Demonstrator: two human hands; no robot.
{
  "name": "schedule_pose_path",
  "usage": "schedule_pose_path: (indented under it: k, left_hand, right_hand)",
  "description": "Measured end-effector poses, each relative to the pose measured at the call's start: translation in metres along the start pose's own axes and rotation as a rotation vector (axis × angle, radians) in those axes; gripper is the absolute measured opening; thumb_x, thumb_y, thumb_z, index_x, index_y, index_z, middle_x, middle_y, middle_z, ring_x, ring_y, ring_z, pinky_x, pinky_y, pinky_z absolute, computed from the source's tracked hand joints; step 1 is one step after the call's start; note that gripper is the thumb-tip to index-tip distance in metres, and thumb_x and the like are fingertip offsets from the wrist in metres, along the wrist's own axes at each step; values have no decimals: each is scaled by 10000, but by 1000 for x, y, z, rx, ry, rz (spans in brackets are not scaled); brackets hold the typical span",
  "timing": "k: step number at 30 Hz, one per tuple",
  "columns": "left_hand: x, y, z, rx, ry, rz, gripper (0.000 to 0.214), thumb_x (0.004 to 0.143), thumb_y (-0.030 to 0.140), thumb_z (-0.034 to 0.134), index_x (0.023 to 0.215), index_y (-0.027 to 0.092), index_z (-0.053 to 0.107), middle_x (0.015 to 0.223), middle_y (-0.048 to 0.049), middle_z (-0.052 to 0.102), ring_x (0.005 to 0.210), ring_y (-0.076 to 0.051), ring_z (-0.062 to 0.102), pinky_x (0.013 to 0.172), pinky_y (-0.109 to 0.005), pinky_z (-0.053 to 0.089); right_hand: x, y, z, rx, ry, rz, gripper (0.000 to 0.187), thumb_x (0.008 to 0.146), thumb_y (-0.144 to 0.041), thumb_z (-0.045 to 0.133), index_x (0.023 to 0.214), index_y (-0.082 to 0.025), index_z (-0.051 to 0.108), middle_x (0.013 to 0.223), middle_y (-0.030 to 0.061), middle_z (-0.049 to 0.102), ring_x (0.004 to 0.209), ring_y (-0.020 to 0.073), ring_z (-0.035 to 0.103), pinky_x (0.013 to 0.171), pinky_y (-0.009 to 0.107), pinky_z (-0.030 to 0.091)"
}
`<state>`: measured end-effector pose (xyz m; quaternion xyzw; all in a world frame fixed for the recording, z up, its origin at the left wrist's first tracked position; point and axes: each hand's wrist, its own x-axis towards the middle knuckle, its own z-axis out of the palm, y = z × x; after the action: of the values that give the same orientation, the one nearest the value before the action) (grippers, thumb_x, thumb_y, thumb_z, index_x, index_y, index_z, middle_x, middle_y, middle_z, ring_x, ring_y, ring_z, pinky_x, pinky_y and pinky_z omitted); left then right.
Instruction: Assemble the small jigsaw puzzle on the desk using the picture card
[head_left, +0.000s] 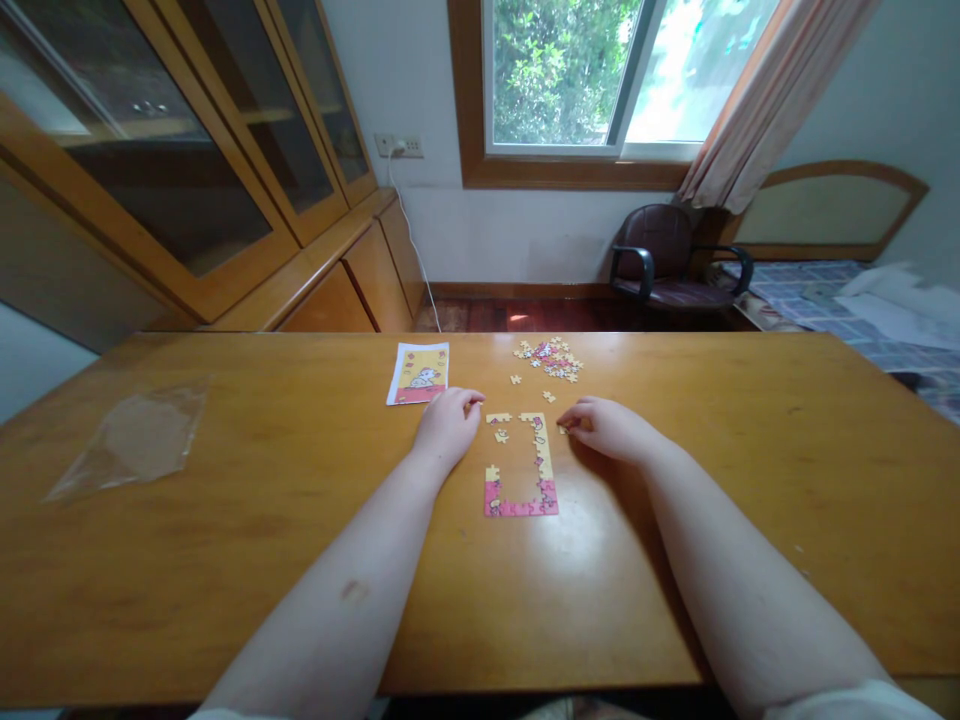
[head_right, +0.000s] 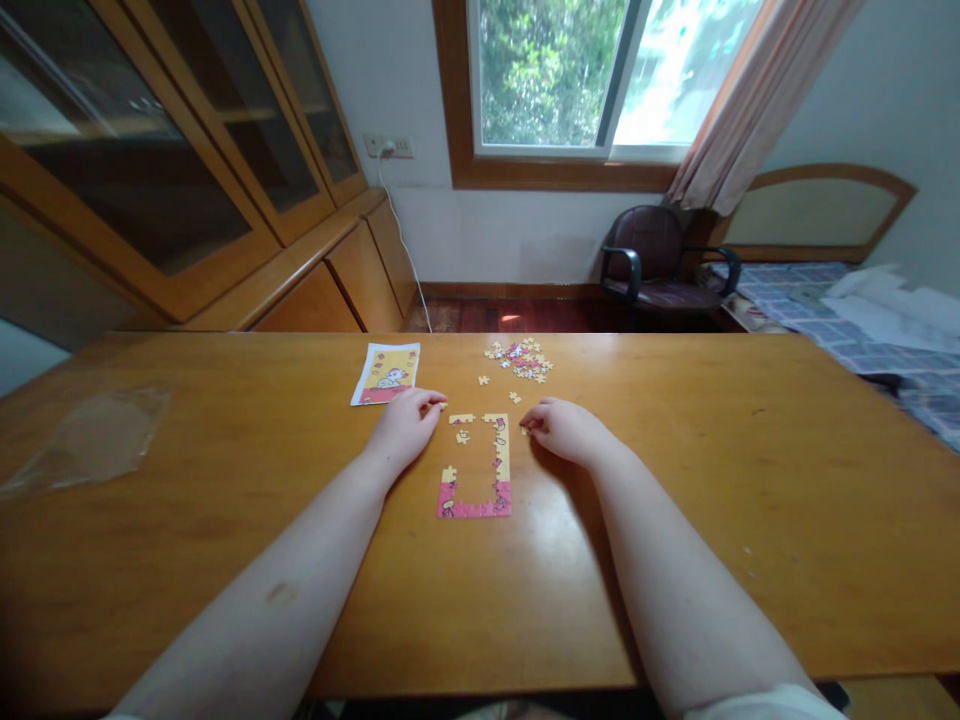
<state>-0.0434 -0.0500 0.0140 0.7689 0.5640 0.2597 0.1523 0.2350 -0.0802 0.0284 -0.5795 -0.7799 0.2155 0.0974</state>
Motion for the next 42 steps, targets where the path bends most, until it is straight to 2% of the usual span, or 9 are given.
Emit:
schedule_pose_path:
  k: [4,11,22,25,28,32,37,42]
  left_hand:
    - [0,1,-1,-1,-1,2,224,840,206,483,933,212,687,984,-42,698,951,-213,604,888,-349,469]
    - [0,1,0,9,-22,-2,235,845,221,482,950,212,691,998,-39,699,964,-214,596,907,-356,462]
    - [0,6,-2,19,-50,10,238,845,225,480,950,206,692,1016,-44,699,981,-217,597,915,-365,450]
    - [-2,12,-5,57,-80,42,218,833,231,501,922,212,699,989,-39,704,960,-216,599,904,-363,441]
    - [-6,19,-7,123,-158,126,193,825,272,525,856,233,711,895,-30,707,900,-213,596,869,-363,433]
    - [-10,24,-6,218,-232,199,150,787,305,574,806,249,711,847,-30,693,871,-218,587,856,-373,417]
    - [-12,26,-9,235,-297,215,147,770,299,575,818,253,706,824,-28,683,856,-214,585,850,-367,413]
    - [-14,31,-15,189,-265,241,170,790,262,534,809,231,701,825,-37,688,867,-213,584,865,-375,409]
  right_hand:
    - [2,0,1,-61,22,57,158,760,-277,637,875,-231,735,911,42,685,780,168,626,720,250,452]
    - [5,0,4,-59,-23,63,99,739,-188,615,795,-187,696,850,58,684,745,170,607,669,248,434]
    - [-2,-9,-1,0,-58,54,102,698,-147,631,788,-188,656,815,43,679,717,164,593,658,248,422]
    - [-2,-9,1,18,-67,45,80,704,-157,625,769,-189,660,795,40,684,689,159,591,644,248,417]
    - [-2,-10,1,86,-74,49,120,724,-183,620,831,-190,673,793,33,689,672,151,591,625,241,419]
    - [-3,-15,-2,142,-2,37,106,770,-233,607,826,-195,688,821,29,693,707,147,587,649,239,423]
    - [-3,-22,4,192,50,-23,153,824,-251,571,884,-209,705,814,16,692,679,137,575,647,242,432]
    - [2,-28,20,222,125,-129,196,863,-260,560,953,-209,726,944,59,698,838,166,615,789,278,453]
